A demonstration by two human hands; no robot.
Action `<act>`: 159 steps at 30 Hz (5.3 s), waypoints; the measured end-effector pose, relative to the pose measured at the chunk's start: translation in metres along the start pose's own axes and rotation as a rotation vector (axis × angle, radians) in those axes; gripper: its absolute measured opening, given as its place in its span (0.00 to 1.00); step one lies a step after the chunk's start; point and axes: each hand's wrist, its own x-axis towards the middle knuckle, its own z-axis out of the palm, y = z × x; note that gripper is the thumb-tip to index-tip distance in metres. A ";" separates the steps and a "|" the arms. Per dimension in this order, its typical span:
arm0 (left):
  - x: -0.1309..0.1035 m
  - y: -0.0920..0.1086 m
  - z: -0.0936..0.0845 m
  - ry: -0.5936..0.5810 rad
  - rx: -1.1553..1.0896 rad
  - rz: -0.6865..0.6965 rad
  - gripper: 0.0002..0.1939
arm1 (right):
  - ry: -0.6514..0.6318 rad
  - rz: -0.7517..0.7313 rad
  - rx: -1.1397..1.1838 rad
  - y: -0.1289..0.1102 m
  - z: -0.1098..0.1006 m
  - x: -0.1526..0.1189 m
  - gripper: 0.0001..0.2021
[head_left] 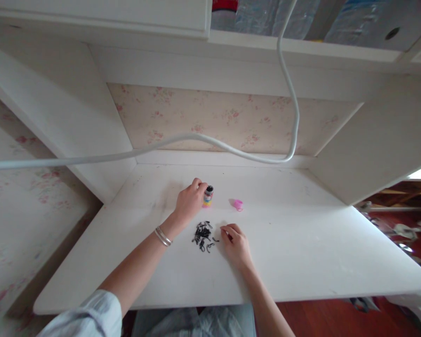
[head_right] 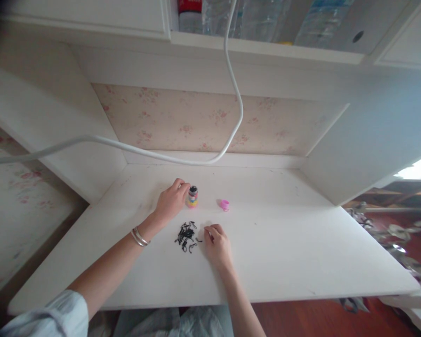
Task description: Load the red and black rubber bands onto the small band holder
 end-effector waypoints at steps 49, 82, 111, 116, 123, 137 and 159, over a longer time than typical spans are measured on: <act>-0.185 -0.024 0.037 -0.041 -0.532 -0.288 0.09 | 0.140 -0.203 0.004 -0.068 -0.028 0.108 0.14; -0.181 -0.023 0.033 -0.040 -0.521 -0.263 0.10 | -0.094 -0.423 -0.550 -0.087 -0.025 0.115 0.15; -0.182 -0.022 0.029 -0.024 -0.540 -0.238 0.11 | -0.191 -0.351 -0.559 -0.085 -0.025 0.136 0.17; -0.181 -0.022 0.030 -0.021 -0.554 -0.240 0.11 | -0.160 -0.392 -0.529 -0.080 -0.026 0.136 0.17; -0.182 -0.021 0.031 -0.030 -0.570 -0.264 0.11 | -0.127 -0.423 -0.485 -0.077 -0.026 0.132 0.15; -0.085 -0.022 0.000 0.119 -0.639 -0.192 0.12 | 0.077 -0.206 0.026 -0.047 -0.021 0.069 0.14; 0.003 -0.008 0.017 0.145 -0.189 -0.030 0.13 | -0.083 -0.072 -0.067 -0.003 0.001 -0.013 0.13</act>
